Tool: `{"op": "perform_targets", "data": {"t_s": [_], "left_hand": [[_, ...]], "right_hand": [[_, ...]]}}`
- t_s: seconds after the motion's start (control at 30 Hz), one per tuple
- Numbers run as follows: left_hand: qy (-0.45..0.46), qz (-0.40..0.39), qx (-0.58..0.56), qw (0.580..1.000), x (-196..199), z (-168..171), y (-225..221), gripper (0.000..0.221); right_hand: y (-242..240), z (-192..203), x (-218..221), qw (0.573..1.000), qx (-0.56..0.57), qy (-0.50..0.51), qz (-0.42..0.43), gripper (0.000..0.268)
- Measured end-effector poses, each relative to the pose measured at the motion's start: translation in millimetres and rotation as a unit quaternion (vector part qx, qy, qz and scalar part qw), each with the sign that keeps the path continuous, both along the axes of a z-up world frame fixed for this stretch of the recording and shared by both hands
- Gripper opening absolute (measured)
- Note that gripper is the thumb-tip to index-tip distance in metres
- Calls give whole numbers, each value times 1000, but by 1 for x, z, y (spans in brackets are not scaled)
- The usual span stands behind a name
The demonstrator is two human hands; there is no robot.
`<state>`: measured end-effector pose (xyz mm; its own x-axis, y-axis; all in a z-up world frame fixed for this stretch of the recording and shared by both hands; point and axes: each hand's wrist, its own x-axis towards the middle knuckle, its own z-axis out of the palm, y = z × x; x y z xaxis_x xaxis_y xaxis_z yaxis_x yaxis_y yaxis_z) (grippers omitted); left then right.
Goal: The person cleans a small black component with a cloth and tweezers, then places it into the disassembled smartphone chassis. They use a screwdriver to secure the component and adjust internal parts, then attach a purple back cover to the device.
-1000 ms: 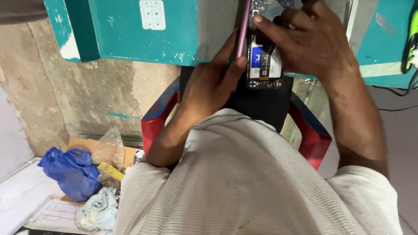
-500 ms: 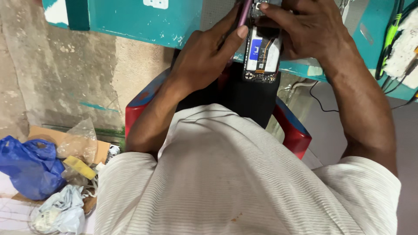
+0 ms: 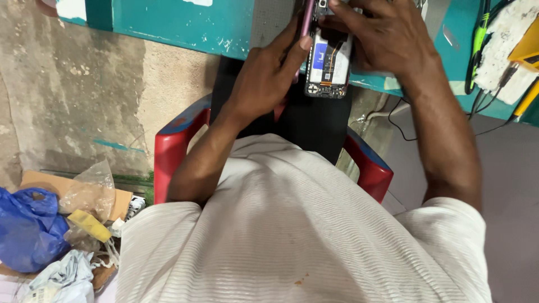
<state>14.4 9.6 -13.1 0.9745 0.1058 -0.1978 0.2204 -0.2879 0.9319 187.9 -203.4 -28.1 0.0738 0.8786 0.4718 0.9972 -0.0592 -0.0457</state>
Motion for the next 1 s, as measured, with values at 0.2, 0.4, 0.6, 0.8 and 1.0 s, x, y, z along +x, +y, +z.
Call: {"op": "perform_targets", "data": {"t_s": [0.2, 0.4, 0.6, 0.8, 1.0], "left_hand": [[-49, -9, -26, 998, 6, 2, 9, 67], [-30, -4, -38, 999, 6, 9, 8, 67], [-46, 6, -26, 999, 1, 3, 3, 69], [-69, 12, -20, 997, 4, -7, -1, 71], [-48, 25, 15, 998, 5, -14, -5, 72]], "right_hand": [[1, 3, 21, 997, -60, -37, 40, 66], [-1, -23, 38, 995, -54, -53, 68, 64], [4, 1, 19, 996, -77, -31, 39, 59], [2, 18, -2, 975, -52, 216, -27, 46], [5, 7, -26, 975, 59, 160, -145, 42]]}}
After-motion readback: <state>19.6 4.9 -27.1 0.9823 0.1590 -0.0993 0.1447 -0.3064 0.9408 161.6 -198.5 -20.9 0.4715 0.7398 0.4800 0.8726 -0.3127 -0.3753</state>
